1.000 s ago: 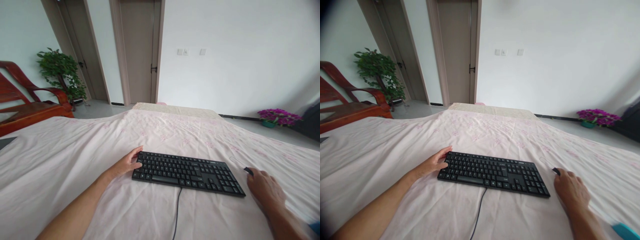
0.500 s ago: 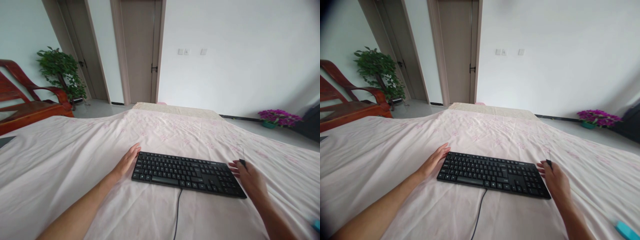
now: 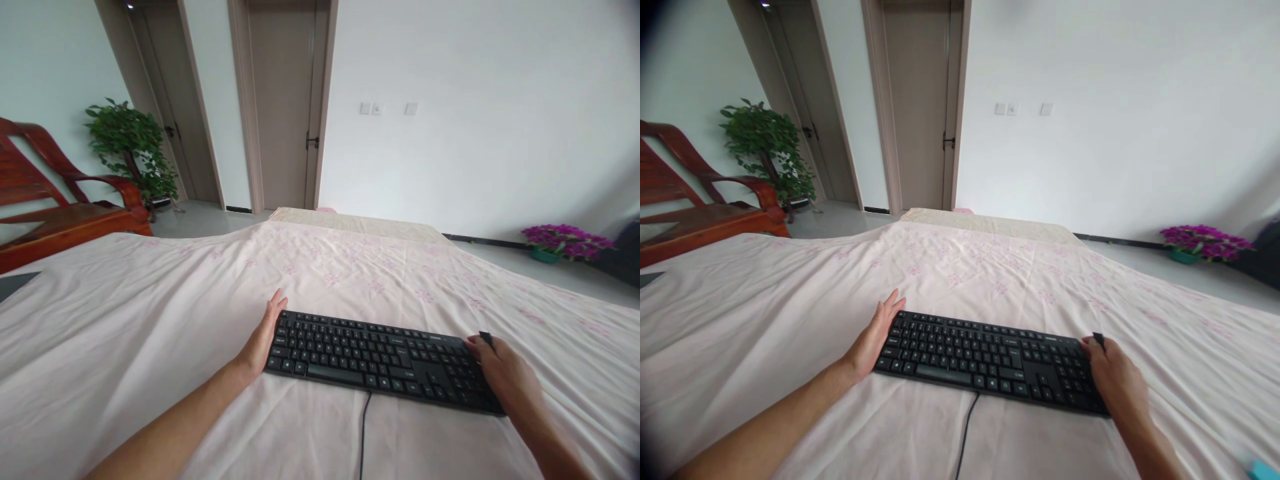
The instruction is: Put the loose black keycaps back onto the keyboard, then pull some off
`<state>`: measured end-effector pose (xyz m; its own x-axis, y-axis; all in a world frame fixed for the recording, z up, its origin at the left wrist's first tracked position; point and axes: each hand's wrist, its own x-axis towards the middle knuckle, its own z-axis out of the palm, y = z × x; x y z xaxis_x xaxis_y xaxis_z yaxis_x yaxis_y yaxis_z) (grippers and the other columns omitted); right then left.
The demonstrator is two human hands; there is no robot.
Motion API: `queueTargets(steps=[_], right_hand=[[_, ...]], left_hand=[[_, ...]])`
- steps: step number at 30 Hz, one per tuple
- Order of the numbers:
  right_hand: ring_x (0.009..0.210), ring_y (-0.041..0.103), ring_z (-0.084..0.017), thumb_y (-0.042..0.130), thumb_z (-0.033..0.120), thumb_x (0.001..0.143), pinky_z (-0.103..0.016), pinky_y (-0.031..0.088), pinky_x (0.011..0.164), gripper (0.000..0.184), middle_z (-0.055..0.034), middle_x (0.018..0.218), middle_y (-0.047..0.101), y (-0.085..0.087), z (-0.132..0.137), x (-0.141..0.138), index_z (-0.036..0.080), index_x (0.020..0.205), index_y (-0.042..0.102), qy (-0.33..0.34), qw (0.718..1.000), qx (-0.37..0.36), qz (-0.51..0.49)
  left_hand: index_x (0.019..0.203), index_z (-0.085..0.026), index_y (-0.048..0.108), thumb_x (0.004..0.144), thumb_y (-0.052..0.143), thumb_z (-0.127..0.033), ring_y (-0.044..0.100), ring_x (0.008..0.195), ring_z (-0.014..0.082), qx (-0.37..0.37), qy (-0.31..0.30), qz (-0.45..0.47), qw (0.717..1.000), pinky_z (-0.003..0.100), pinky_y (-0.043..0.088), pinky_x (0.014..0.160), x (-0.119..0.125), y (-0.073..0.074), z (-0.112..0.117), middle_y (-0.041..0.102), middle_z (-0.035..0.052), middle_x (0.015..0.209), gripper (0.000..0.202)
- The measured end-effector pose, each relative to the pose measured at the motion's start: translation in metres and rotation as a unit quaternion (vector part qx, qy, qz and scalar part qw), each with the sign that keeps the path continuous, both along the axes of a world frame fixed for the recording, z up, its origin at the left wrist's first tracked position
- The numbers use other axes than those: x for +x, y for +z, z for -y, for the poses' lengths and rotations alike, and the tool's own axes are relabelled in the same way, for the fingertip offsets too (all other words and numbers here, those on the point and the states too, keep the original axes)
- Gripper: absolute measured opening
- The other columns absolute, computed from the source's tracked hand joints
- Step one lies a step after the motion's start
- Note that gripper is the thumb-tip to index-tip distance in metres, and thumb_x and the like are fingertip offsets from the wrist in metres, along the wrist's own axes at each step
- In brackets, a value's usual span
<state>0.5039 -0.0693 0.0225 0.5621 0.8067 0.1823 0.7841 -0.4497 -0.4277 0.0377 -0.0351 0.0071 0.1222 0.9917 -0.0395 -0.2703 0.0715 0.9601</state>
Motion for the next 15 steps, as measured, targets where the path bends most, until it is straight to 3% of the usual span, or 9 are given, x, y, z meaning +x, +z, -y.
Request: queueTargets(steps=[7,15], right_hand=[[0.089,0.062,-0.034,0.026,0.054,0.088,-0.039,0.044,0.070,0.056,-0.0167,0.096,0.068,0.003,-0.006,-0.016,0.019,0.109,0.064,-0.025,0.998,-0.056,0.016],[0.093,0.063,-0.034,0.024,0.054,0.089,-0.040,0.044,0.074,0.056,-0.0159,0.096,0.069,-0.005,-0.002,-0.014,0.020,0.111,0.063,-0.012,0.999,-0.046,0.018]], left_hand=[[0.147,-0.040,0.026,0.091,0.025,-0.063,0.017,0.145,0.0186,0.016,0.024,-0.054,0.998,0.042,0.004,0.117,0.003,-0.003,0.003,0.030,-0.0002,0.154,0.060],[0.145,-0.035,0.032,0.090,0.029,-0.064,0.022,0.143,0.0202,-0.003,0.029,0.037,0.999,0.043,0.010,0.117,0.001,0.004,0.003,0.035,0.0038,0.152,0.062]])
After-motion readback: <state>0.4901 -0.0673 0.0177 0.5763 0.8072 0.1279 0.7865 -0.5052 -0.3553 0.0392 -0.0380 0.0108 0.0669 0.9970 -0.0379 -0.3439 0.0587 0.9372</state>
